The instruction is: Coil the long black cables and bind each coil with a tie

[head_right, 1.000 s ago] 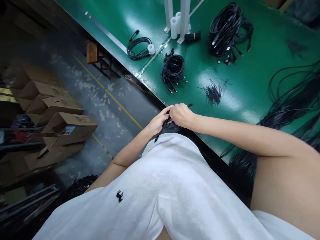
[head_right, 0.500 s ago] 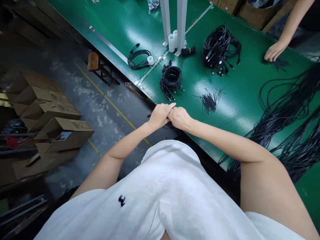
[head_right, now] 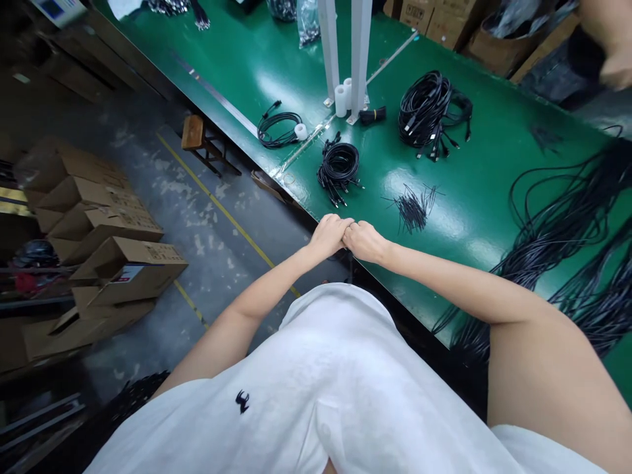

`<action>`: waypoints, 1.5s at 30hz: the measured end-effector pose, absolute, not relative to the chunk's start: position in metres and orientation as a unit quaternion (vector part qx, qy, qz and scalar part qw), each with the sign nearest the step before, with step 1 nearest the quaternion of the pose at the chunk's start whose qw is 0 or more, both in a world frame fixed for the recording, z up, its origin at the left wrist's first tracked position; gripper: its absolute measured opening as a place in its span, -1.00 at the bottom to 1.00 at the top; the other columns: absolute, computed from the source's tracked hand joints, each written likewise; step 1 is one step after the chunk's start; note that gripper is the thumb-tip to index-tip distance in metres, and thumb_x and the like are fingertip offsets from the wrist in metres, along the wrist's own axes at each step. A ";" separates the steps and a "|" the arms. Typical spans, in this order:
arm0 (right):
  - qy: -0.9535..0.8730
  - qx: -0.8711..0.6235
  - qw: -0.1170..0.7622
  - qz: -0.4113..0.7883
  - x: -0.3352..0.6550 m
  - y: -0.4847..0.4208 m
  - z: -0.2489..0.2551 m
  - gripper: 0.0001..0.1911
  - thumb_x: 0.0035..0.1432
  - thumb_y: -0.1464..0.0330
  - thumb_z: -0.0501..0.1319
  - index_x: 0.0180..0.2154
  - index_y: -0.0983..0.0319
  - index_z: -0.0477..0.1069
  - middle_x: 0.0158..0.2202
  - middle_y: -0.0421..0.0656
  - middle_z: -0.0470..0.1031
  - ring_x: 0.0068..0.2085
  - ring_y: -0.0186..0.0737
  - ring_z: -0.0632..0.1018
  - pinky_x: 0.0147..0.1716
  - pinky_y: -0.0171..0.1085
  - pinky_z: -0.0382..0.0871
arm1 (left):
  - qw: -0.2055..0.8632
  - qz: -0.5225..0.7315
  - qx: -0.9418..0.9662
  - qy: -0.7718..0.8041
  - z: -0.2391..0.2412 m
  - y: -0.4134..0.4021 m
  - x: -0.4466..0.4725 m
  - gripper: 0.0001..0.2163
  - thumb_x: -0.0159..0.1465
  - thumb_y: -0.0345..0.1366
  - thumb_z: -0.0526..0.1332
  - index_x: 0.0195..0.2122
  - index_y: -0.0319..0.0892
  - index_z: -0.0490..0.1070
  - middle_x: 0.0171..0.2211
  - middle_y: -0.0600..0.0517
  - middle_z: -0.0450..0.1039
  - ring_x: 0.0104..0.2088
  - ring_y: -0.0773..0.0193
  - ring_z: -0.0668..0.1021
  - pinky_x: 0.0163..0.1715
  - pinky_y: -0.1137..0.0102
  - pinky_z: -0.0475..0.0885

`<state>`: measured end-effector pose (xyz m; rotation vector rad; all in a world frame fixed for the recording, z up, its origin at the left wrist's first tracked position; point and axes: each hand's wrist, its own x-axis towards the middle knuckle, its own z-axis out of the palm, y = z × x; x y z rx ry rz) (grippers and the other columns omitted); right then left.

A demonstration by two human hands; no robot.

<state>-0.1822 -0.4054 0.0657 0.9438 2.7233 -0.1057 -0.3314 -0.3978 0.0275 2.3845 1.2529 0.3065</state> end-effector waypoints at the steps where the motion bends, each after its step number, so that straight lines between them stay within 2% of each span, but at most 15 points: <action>1: 0.927 0.346 0.134 -0.045 -0.182 -0.403 0.063 -0.69 0.20 0.53 -0.04 -0.21 0.41 0.47 -0.24 0.11 0.51 -0.22 -0.06 0.47 -0.35 -0.19 0.08 | 0.215 0.100 0.839 0.489 0.023 -0.400 -0.326 -0.63 0.22 -0.39 0.19 0.06 -0.33 0.33 -0.15 -0.25 0.46 0.01 -0.08 0.41 0.09 0.04 0.20; 4: 0.891 0.432 0.124 -0.060 -0.179 -0.393 0.057 -0.71 0.18 0.50 0.00 -0.19 0.40 0.46 -0.26 0.10 0.51 -0.25 -0.07 0.48 -0.40 -0.20 0.05 | 0.250 0.141 0.775 0.562 0.016 -0.422 -0.316 -0.55 0.27 -0.33 0.16 0.17 -0.35 0.21 -0.02 -0.30 0.40 0.06 -0.08 0.40 0.06 0.06 0.25; 7: 0.878 0.462 0.101 -0.068 -0.175 -0.390 0.056 -0.73 0.18 0.47 0.02 -0.19 0.40 0.45 -0.26 0.11 0.50 -0.23 -0.05 0.49 -0.39 -0.19 0.07 | 0.304 0.177 0.788 0.506 0.027 -0.439 -0.326 -0.45 0.29 -0.28 0.17 0.28 -0.24 0.08 0.14 -0.27 0.33 0.14 -0.01 0.38 0.12 0.12 0.26; 11: 0.910 0.398 0.086 -0.081 -0.176 -0.398 0.062 -0.70 0.20 0.44 0.03 -0.16 0.45 0.45 -0.21 0.19 0.50 -0.16 0.02 0.48 -0.31 -0.17 0.14 | 0.221 0.181 0.848 0.446 0.046 -0.419 -0.344 -0.39 0.22 -0.33 0.25 0.29 -0.22 0.10 0.25 -0.26 0.22 0.29 -0.05 0.23 0.26 0.07 0.05; 13: 0.918 0.381 0.073 -0.085 -0.176 -0.401 0.062 -0.70 0.19 0.47 0.01 -0.16 0.46 0.45 -0.20 0.20 0.50 -0.15 0.01 0.47 -0.29 -0.17 0.15 | 0.227 0.133 0.861 0.436 0.045 -0.404 -0.339 -0.38 0.18 -0.36 0.28 0.26 -0.28 0.14 0.13 -0.31 0.36 0.22 -0.09 0.34 0.23 0.05 0.11; 15: 0.907 0.405 0.063 -0.099 -0.174 -0.400 0.059 -0.70 0.19 0.50 0.00 -0.16 0.43 0.45 -0.22 0.16 0.51 -0.18 -0.02 0.49 -0.31 -0.18 0.15 | 0.258 0.081 0.828 0.491 0.034 -0.395 -0.326 -0.55 0.23 -0.34 0.22 0.15 -0.32 0.27 -0.10 -0.30 0.50 0.04 -0.11 0.49 0.10 0.05 0.25; 18: 0.849 0.508 0.044 -0.139 -0.171 -0.396 0.045 -0.70 0.22 0.47 -0.02 -0.16 0.36 0.46 -0.23 0.09 0.53 -0.21 -0.07 0.51 -0.36 -0.21 0.13 | 0.325 0.107 0.725 0.598 0.011 -0.397 -0.302 -0.75 0.30 -0.32 0.10 -0.01 -0.24 0.36 -0.22 -0.21 0.52 -0.07 -0.05 0.54 -0.02 0.11 0.32; 21: 0.781 0.595 0.015 -0.189 -0.168 -0.402 0.029 -0.68 0.29 0.41 -0.06 -0.19 0.30 0.46 -0.19 0.04 0.55 -0.21 -0.12 0.52 -0.38 -0.25 0.11 | 0.501 0.223 0.579 0.604 -0.008 -0.404 -0.288 -0.80 0.23 -0.40 0.15 -0.11 -0.21 0.37 -0.19 -0.11 0.50 -0.12 0.11 0.52 -0.06 0.26 0.34; 23: 0.750 0.627 -0.017 -0.212 -0.165 -0.413 0.022 -0.66 0.33 0.36 -0.08 -0.21 0.27 0.46 -0.18 -0.02 0.56 -0.21 -0.16 0.53 -0.39 -0.27 0.10 | 0.640 0.268 0.459 0.555 -0.015 -0.410 -0.285 -0.85 0.18 -0.42 0.20 -0.20 -0.24 0.39 -0.27 -0.04 0.50 -0.20 0.20 0.51 -0.10 0.33 0.35; 26: 0.715 0.652 -0.065 -0.243 -0.159 -0.431 0.021 -0.66 0.35 0.31 -0.07 -0.25 0.24 0.44 -0.21 -0.09 0.57 -0.22 -0.21 0.52 -0.39 -0.30 0.08 | 0.739 0.320 0.343 0.484 -0.018 -0.421 -0.282 -0.92 0.21 -0.34 0.21 -0.30 -0.23 0.39 -0.38 0.06 0.44 -0.29 0.31 0.48 -0.17 0.41 0.35; 30: 0.706 0.643 -0.070 -0.287 -0.150 -0.438 0.028 -0.66 0.35 0.31 -0.07 -0.30 0.21 0.45 -0.25 -0.14 0.58 -0.26 -0.23 0.51 -0.39 -0.30 0.08 | 0.701 0.410 0.324 0.485 -0.019 -0.436 -0.274 -0.80 0.28 -0.19 0.23 -0.37 -0.22 0.40 -0.46 0.12 0.34 -0.39 0.42 0.40 -0.30 0.52 0.32; 34: 0.743 0.600 -0.059 -0.291 -0.127 -0.436 0.027 -0.70 0.34 0.32 -0.02 -0.26 0.22 0.46 -0.24 -0.10 0.56 -0.23 -0.20 0.51 -0.36 -0.30 0.13 | 0.706 0.452 0.248 0.486 -0.016 -0.418 -0.270 -0.78 0.32 -0.19 0.21 -0.33 -0.26 0.44 -0.58 0.18 0.14 -0.57 0.50 0.26 -0.49 0.57 0.24; 37: 0.722 0.623 -0.094 -0.287 -0.097 -0.446 0.015 -0.71 0.35 0.34 -0.02 -0.25 0.23 0.46 -0.22 -0.09 0.55 -0.17 -0.19 0.51 -0.25 -0.30 0.21 | 0.718 0.477 0.199 0.465 -0.005 -0.370 -0.277 -0.78 0.35 -0.22 0.17 -0.35 -0.27 0.43 -0.60 0.21 0.03 -0.63 0.51 0.19 -0.55 0.56 0.23; 42: 0.653 0.707 -0.046 -0.269 -0.071 -0.487 -0.017 -0.71 0.35 0.33 -0.02 -0.25 0.24 0.46 -0.22 -0.09 0.54 -0.19 -0.16 0.52 -0.25 -0.27 0.25 | 0.677 0.518 0.242 0.463 0.010 -0.246 -0.303 -0.73 0.41 -0.19 0.05 -0.25 -0.25 0.44 -0.58 0.19 0.11 -0.60 0.51 0.30 -0.47 0.58 0.31; 45: 0.631 0.723 0.024 -0.281 -0.090 -0.513 -0.030 -0.72 0.36 0.33 -0.01 -0.21 0.24 0.45 -0.22 -0.09 0.52 -0.20 -0.17 0.52 -0.28 -0.28 0.25 | 0.582 0.484 0.341 0.557 0.001 -0.185 -0.322 -0.69 0.44 -0.16 -0.02 -0.06 -0.26 0.40 -0.46 0.08 0.33 -0.40 0.43 0.48 -0.28 0.53 0.40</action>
